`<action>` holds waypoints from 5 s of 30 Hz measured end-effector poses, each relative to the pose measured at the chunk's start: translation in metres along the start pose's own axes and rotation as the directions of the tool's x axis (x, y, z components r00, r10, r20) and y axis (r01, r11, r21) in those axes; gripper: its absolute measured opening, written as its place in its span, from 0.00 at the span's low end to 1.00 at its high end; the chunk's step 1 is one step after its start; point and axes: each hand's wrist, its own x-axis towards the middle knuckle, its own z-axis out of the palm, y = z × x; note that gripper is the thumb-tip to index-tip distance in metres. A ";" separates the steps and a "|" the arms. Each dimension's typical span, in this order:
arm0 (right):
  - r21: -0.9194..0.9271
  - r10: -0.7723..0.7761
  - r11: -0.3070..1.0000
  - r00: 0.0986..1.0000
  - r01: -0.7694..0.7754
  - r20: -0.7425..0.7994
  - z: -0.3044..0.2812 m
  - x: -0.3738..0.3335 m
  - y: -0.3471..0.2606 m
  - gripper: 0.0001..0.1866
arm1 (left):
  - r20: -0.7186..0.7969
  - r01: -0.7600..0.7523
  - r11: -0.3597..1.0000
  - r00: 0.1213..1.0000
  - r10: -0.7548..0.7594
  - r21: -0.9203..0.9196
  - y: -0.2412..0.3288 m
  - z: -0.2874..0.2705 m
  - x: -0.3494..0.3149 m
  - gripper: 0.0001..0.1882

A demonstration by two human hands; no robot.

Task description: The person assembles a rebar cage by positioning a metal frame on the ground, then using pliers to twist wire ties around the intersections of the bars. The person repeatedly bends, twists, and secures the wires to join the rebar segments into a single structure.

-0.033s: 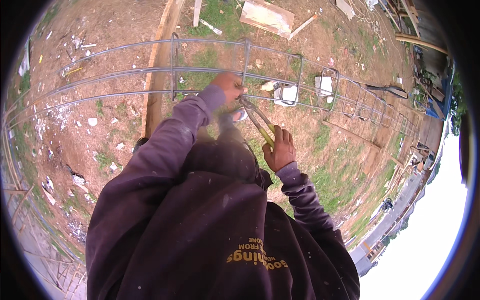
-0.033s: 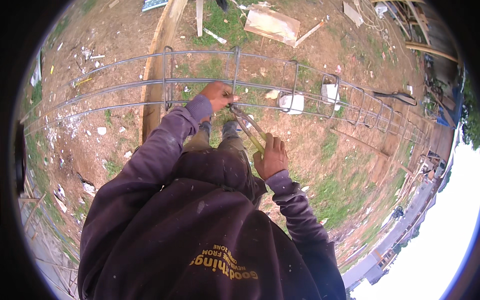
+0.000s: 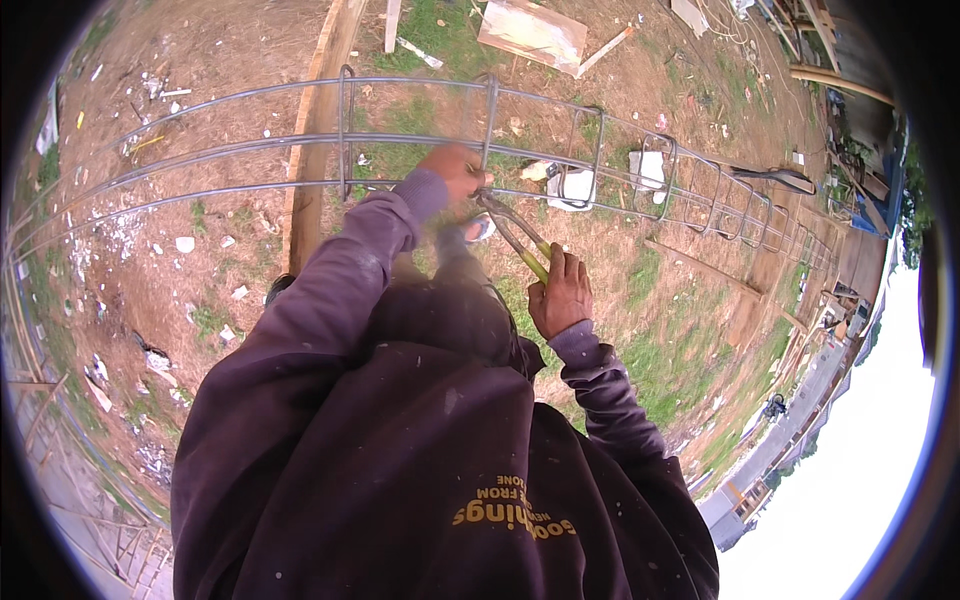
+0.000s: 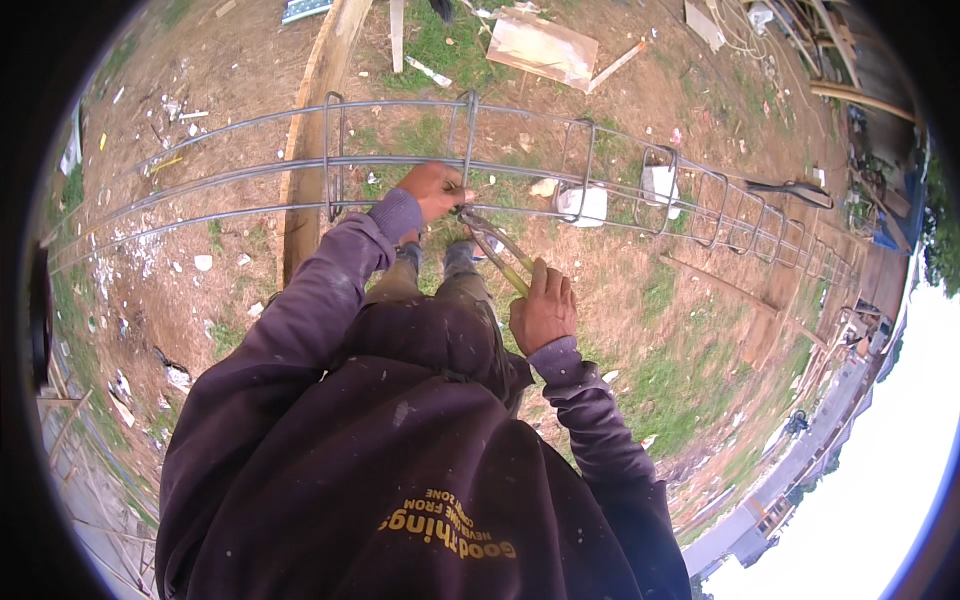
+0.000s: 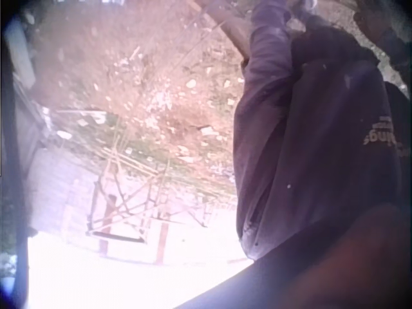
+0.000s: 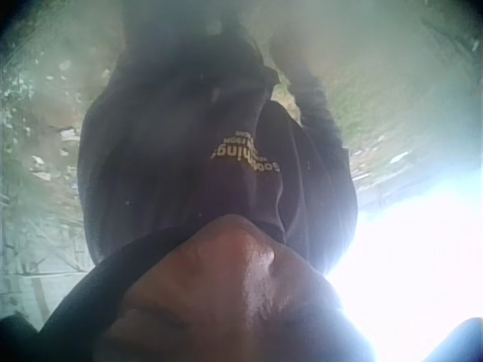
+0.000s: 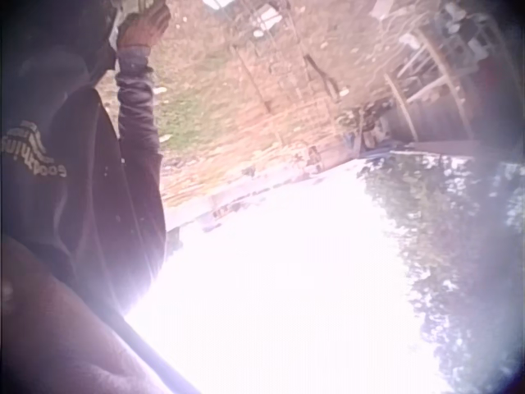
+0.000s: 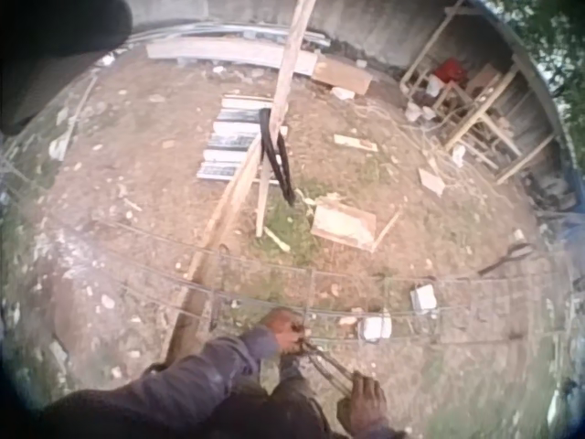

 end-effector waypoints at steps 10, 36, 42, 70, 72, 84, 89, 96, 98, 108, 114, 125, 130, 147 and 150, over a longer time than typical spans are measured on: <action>0.624 -0.079 0.553 0.711 -0.551 0.698 -0.002 0.026 0.018 0.19 | 0.046 0.020 0.999 0.999 -0.022 0.047 0.005 -0.006 0.002 0.16; 0.666 -0.062 0.421 0.713 -0.616 0.698 0.036 0.017 0.026 0.24 | 0.064 0.064 0.998 0.996 -0.063 0.001 0.010 -0.008 -0.001 0.16; 0.158 0.048 0.985 0.988 -0.071 0.145 0.017 0.017 0.029 0.25 | 0.071 0.095 0.995 0.993 -0.093 -0.028 0.008 -0.007 0.003 0.16; 0.504 0.104 0.811 0.921 -0.296 0.374 0.012 0.008 0.034 0.23 | 0.059 0.146 0.986 0.988 -0.141 -0.078 0.015 -0.007 -0.004 0.15; 0.549 0.089 0.772 0.909 -0.321 0.407 0.016 0.007 0.036 0.24 | 0.083 0.153 0.987 0.985 -0.148 -0.050 0.018 -0.009 -0.002 0.16; 0.186 0.154 0.965 0.975 -0.183 0.160 0.017 -0.003 0.022 0.20 | -0.007 0.005 0.993 1.000 -0.006 -0.122 0.007 -0.003 -0.003 0.16; 0.610 -0.028 0.374 0.649 -0.699 0.761 0.028 0.001 0.032 0.31 | 0.006 0.053 0.988 0.999 -0.053 -0.145 0.009 -0.003 -0.003 0.15; 0.069 0.117 0.989 0.973 -0.133 0.198 0.016 0.008 0.020 0.23 | 0.014 0.031 0.995 0.999 -0.030 -0.091 0.006 -0.003 -0.002 0.14; 0.399 0.130 0.786 0.757 -0.473 0.641 0.015 0.023 0.032 0.24 | 0.002 -0.026 0.999 1.000 0.026 -0.046 0.006 -0.004 -0.002 0.14; 0.711 -0.101 0.104 0.704 -0.696 0.703 0.054 0.018 0.039 0.19 | 0.053 0.056 0.989 0.997 -0.049 -0.137 0.011 -0.007 -0.003 0.14; 0.540 -0.406 0.138 0.450 -0.830 0.795 0.043 0.040 0.056 0.28 | 0.035 0.084 0.990 0.996 -0.080 -0.114 0.016 -0.007 -0.006 0.15; 0.767 -0.420 0.464 0.652 -0.444 0.632 0.073 0.038 0.140 0.23 | -0.153 0.048 0.990 0.988 -0.028 0.130 0.021 0.000 -0.023 0.18; 0.818 -0.348 0.277 0.741 -0.504 0.574 0.059 0.020 0.178 0.17 | -0.323 0.123 0.883 0.946 0.035 0.453 0.026 0.031 -0.045 0.23; 0.164 0.246 0.967 0.882 -0.195 -0.401 -0.008 0.136 0.267 0.41 | -0.837 0.208 0.924 0.519 0.174 0.321 0.059 0.108 -0.068 0.22; 0.076 0.180 0.984 0.884 -0.163 -0.431 -0.001 0.136 0.268 0.40 | -0.922 0.326 0.938 0.388 -0.018 0.119 0.051 0.134 -0.092 0.18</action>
